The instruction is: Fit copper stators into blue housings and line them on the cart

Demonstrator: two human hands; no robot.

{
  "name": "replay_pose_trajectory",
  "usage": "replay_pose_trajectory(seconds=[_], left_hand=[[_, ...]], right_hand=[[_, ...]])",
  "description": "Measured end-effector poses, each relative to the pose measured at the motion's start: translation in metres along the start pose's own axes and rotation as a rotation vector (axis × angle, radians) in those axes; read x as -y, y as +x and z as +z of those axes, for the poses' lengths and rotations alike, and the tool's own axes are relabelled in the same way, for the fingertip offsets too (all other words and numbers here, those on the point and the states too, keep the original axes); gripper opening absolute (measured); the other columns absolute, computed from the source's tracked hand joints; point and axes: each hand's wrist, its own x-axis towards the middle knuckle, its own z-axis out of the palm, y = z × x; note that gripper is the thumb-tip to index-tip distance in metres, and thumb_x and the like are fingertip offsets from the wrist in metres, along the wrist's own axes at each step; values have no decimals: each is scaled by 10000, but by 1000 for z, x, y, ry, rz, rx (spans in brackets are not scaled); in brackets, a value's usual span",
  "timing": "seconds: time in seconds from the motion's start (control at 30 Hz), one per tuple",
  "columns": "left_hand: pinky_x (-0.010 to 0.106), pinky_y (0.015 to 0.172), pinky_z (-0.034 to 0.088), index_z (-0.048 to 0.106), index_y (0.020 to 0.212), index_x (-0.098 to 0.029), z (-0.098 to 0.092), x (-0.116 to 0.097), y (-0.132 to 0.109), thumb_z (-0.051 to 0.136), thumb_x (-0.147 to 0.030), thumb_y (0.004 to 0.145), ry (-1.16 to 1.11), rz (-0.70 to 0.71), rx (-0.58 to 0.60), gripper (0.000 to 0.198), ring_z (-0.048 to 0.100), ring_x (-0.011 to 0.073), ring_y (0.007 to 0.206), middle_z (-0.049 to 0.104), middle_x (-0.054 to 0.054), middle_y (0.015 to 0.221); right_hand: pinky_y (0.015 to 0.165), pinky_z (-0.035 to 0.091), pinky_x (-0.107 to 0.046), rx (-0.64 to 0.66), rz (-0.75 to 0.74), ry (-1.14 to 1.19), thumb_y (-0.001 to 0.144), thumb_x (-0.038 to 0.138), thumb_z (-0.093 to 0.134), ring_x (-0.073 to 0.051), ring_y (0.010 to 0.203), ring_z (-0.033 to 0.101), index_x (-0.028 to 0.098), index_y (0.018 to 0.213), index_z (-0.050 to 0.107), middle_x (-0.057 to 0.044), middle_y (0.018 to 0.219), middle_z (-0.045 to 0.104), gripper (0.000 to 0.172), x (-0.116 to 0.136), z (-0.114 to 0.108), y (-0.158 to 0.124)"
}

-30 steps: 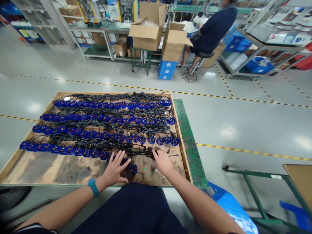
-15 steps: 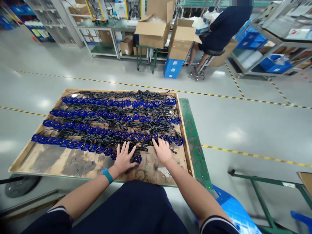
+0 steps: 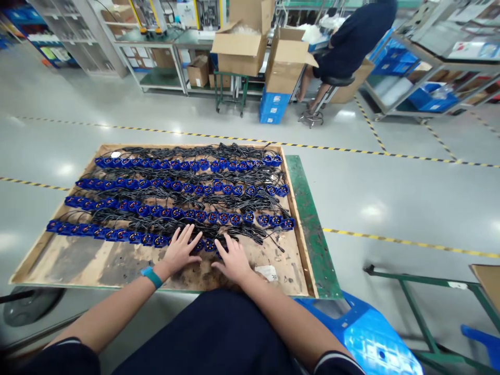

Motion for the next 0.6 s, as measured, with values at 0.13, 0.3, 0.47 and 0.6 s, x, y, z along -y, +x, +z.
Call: replay_pose_trajectory(seconds=[0.13, 0.3, 0.47, 0.6], left_hand=[[639, 1204, 207, 414, 1551, -178, 12, -7, 18, 667, -742, 786, 24, -97, -8, 984, 300, 449, 1500, 336, 285, 1600], [632, 1194, 226, 456, 1526, -172, 10, -10, 27, 693, -693, 801, 49, -126, 4, 924, 323, 446, 1488, 370, 288, 1583], [662, 1198, 181, 431, 1539, -143, 3, -18, 23, 725, -687, 776, 46, -138, -46, 981, 309, 473, 1486, 328, 323, 1589], [644, 1208, 189, 386, 1563, -283, 1, -31, 29, 720, -667, 794, -12, 60, -91, 922, 215, 456, 1530, 215, 237, 1663]], right_hand=[[983, 410, -483, 1, 48, -29, 990, 491, 558, -347, 1244, 465, 220, 1520, 463, -211, 1517, 450, 603, -1, 12, 27], [998, 384, -485, 6, 14, -26, 988, 532, 542, -349, 1259, 433, 182, 1550, 404, -212, 1544, 414, 677, -8, 1, 26], [1014, 354, -452, -94, 219, -46, 1031, 467, 469, -323, 1240, 457, 157, 1412, 551, -190, 1398, 537, 498, -29, -21, -22], [944, 373, -424, -41, 326, -89, 1043, 335, 436, -293, 1066, 509, 136, 1221, 656, -158, 1103, 624, 346, -64, -37, -34]])
